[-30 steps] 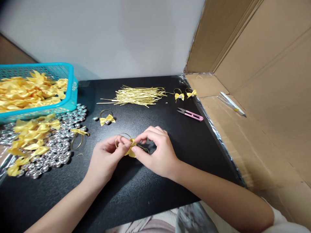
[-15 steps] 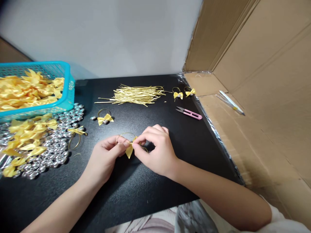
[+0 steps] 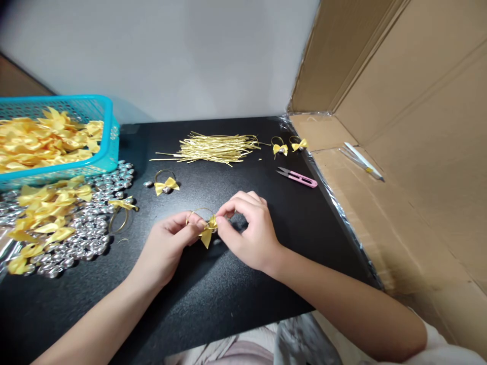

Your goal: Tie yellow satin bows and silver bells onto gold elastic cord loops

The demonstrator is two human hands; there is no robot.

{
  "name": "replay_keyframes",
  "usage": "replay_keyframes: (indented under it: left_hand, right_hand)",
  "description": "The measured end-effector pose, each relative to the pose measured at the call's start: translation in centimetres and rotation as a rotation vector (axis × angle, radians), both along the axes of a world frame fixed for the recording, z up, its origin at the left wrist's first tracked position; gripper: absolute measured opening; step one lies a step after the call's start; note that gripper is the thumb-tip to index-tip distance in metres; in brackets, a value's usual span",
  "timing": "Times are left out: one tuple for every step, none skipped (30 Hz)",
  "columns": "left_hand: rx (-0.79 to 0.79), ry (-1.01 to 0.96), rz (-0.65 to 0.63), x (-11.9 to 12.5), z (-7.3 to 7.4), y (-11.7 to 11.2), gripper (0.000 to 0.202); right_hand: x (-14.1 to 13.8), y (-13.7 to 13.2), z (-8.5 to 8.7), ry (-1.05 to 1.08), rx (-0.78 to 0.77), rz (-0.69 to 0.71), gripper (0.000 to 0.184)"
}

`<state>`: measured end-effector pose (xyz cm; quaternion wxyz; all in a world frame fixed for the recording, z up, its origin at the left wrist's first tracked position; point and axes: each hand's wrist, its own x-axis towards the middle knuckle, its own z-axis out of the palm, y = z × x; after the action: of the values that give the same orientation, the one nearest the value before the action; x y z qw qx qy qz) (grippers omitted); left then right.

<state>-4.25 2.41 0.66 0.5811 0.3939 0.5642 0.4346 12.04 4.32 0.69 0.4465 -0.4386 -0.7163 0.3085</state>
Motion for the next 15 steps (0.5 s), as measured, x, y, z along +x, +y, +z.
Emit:
replay_keyframes:
  left_hand:
    - [0.002,-0.003,-0.002,0.01,-0.03,0.02,0.020]
    - [0.005,-0.005,-0.004,0.01,-0.06,0.04,0.019]
    - [0.008,-0.007,-0.007,0.01,-0.09,0.07,0.019]
    - [0.011,-0.006,-0.011,0.00,-0.11,0.09,0.020]
    - [0.013,-0.004,-0.017,-0.02,-0.14,0.10,0.021]
    - [0.012,0.000,-0.023,-0.05,-0.17,0.11,0.022]
    - [0.008,0.007,-0.026,-0.08,-0.20,0.11,0.024]
    - [0.001,0.016,-0.026,-0.12,-0.26,0.09,0.025]
    - [-0.006,0.027,-0.023,-0.15,-0.32,0.07,0.025]
    - [-0.012,0.041,-0.017,-0.18,-0.39,0.04,0.026]
    - [-0.015,0.056,-0.011,-0.20,-0.46,0.01,0.026]
    - [-0.013,0.071,-0.007,-0.21,-0.52,-0.02,0.026]
    - [-0.010,0.084,-0.005,-0.20,-0.57,-0.03,0.026]
    - [-0.005,0.092,-0.002,-0.19,-0.59,-0.04,0.026]
    - [0.001,0.098,0.002,-0.16,-0.58,-0.04,0.026]
  right_hand:
    - [-0.09,-0.13,-0.02,-0.042,0.026,0.003,0.008]
    - [-0.21,-0.27,-0.07,-0.087,0.052,0.001,0.005]
    - [-0.35,-0.41,-0.13,-0.127,0.075,-0.009,0.005]
    - [-0.49,-0.54,-0.22,-0.159,0.096,-0.022,0.006]
    - [-0.62,-0.65,-0.33,-0.180,0.113,-0.035,0.006]
    - [-0.72,-0.73,-0.44,-0.191,0.126,-0.045,0.005]
    - [-0.79,-0.78,-0.55,-0.193,0.135,-0.051,0.004]
    - [-0.84,-0.79,-0.64,-0.190,0.142,-0.055,0.004]
    - [-0.85,-0.79,-0.72,-0.185,0.149,-0.057,0.006]
    - [-0.85,-0.78,-0.76,-0.179,0.155,-0.060,0.009]
    - [-0.83,-0.75,-0.77,-0.173,0.158,-0.062,0.010]
    - [-0.80,-0.73,-0.76,-0.167,0.158,-0.064,0.011]
    - [-0.76,-0.70,-0.71,-0.161,0.157,-0.066,0.012]
    - [-0.73,-0.68,-0.64,-0.154,0.153,-0.068,0.013]
    - [-0.69,-0.65,-0.56,-0.144,0.146,-0.069,0.013]
